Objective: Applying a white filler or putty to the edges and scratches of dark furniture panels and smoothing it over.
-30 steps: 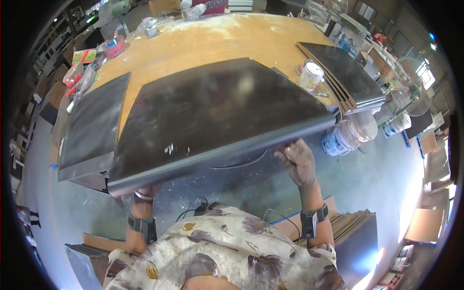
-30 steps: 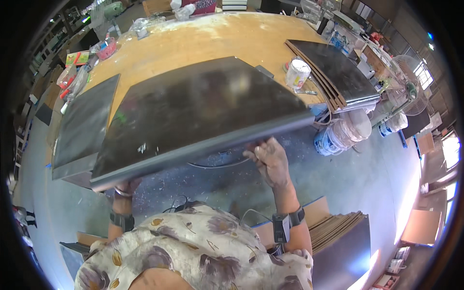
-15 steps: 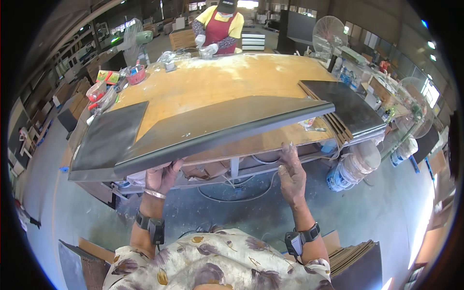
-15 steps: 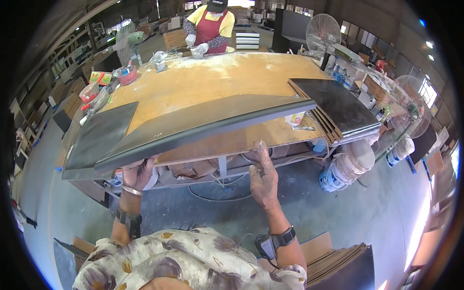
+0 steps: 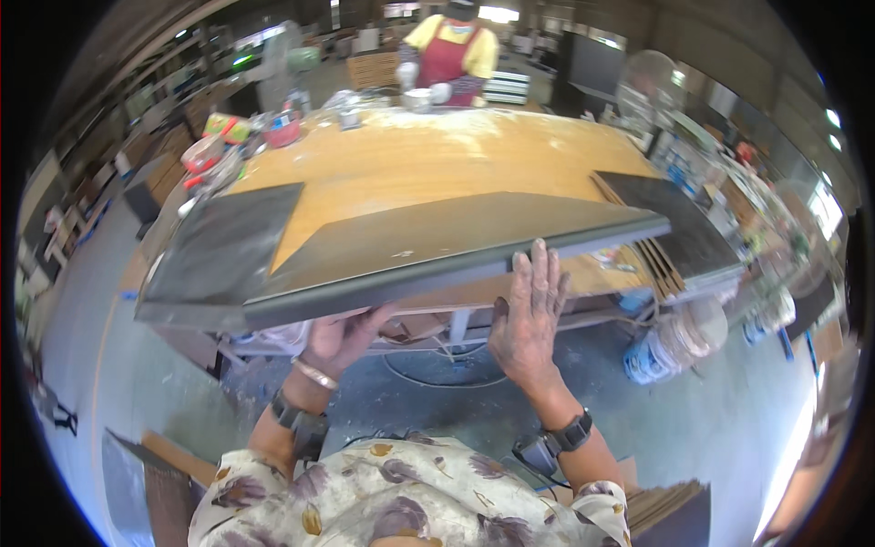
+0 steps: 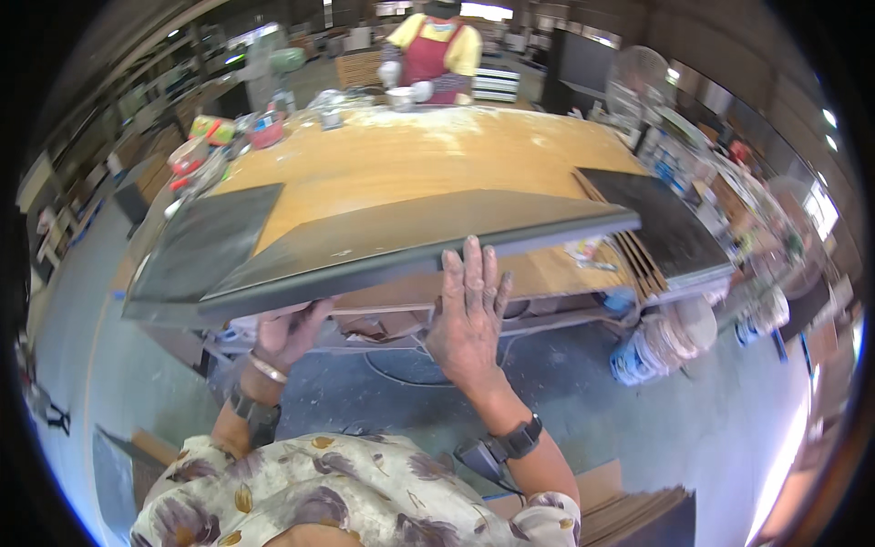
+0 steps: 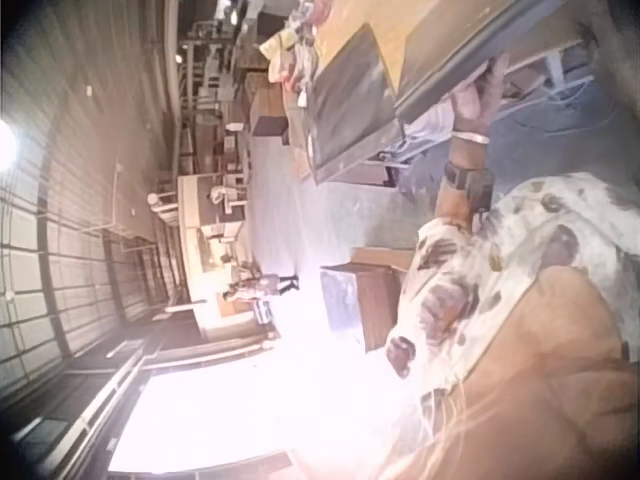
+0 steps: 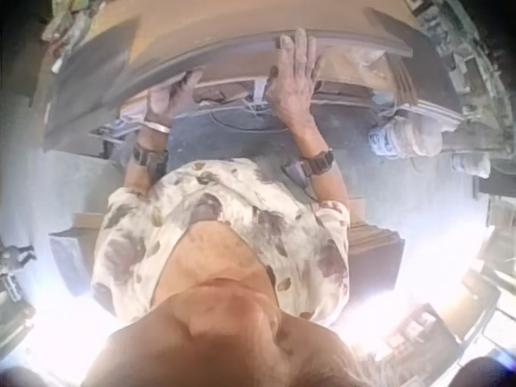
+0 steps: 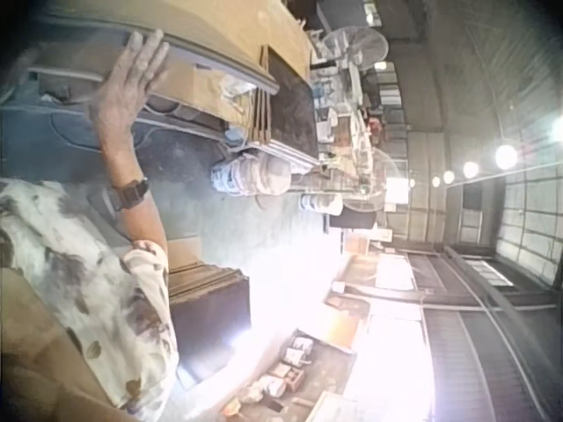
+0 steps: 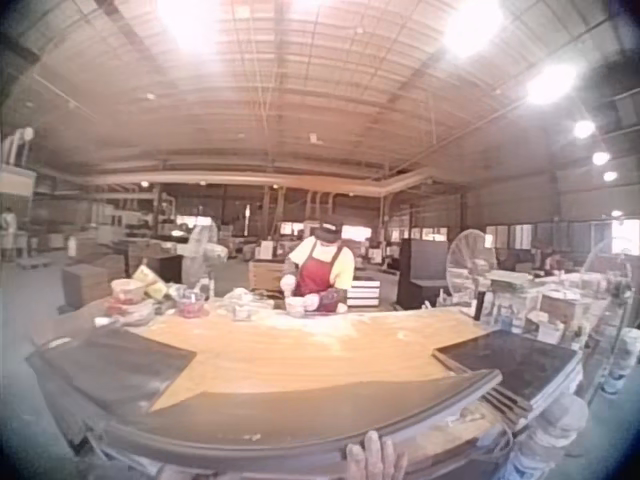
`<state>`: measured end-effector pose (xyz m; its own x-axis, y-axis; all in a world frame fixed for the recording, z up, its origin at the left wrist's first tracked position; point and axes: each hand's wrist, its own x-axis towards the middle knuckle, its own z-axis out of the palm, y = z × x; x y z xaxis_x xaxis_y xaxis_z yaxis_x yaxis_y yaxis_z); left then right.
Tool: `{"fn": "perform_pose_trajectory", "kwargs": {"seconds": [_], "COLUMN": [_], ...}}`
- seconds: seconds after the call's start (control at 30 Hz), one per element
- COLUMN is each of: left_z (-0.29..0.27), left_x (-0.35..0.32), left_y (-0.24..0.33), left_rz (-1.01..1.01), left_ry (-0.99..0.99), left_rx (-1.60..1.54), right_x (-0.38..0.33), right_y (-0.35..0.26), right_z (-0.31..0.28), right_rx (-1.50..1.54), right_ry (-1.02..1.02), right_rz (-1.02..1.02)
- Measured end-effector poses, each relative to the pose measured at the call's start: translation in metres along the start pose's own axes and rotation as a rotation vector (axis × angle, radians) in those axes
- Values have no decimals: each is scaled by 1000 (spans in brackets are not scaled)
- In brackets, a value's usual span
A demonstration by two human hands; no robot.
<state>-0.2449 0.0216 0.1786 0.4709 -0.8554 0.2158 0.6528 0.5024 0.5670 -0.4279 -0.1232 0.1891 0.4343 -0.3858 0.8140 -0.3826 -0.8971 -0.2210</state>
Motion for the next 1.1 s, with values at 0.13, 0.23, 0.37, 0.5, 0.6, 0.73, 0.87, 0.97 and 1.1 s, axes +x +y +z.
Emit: {"fn": "perform_pose_trajectory", "kwargs": {"seconds": [0.13,0.23,0.37,0.5,0.6,0.73,0.87,0.97,1.1], "left_z": [10,10,-19,-15,4,14,-26,-11,-17], "left_x": [10,22,30,57,65,50,61,61,55], "left_y": [1,0,-18,-30,-30,-28,-19,-16,-8], "left_rz": [-3,-34,-57,108,42,109,-40,-38,30], "left_ry": [-79,-110,-106,-159,-274,-278,-300,-39,0], "left_rx": [9,-13,-183,-137,-34,-145,-129,20,-15], "right_x": [11,25,44,45,50,50,44,35,23], "right_y": [-30,-57,-96,-128,-127,-97,-47,-4,44], "right_z": [6,12,25,44,53,43,35,27,22], "right_rx": [-3,54,177,337,426,367,208,98,-30], "right_ry": [-86,-199,-336,-371,-357,-301,-274,-247,-215], "right_rz": [-165,-305,-528,-716,-706,-634,-524,-401,-306]}}
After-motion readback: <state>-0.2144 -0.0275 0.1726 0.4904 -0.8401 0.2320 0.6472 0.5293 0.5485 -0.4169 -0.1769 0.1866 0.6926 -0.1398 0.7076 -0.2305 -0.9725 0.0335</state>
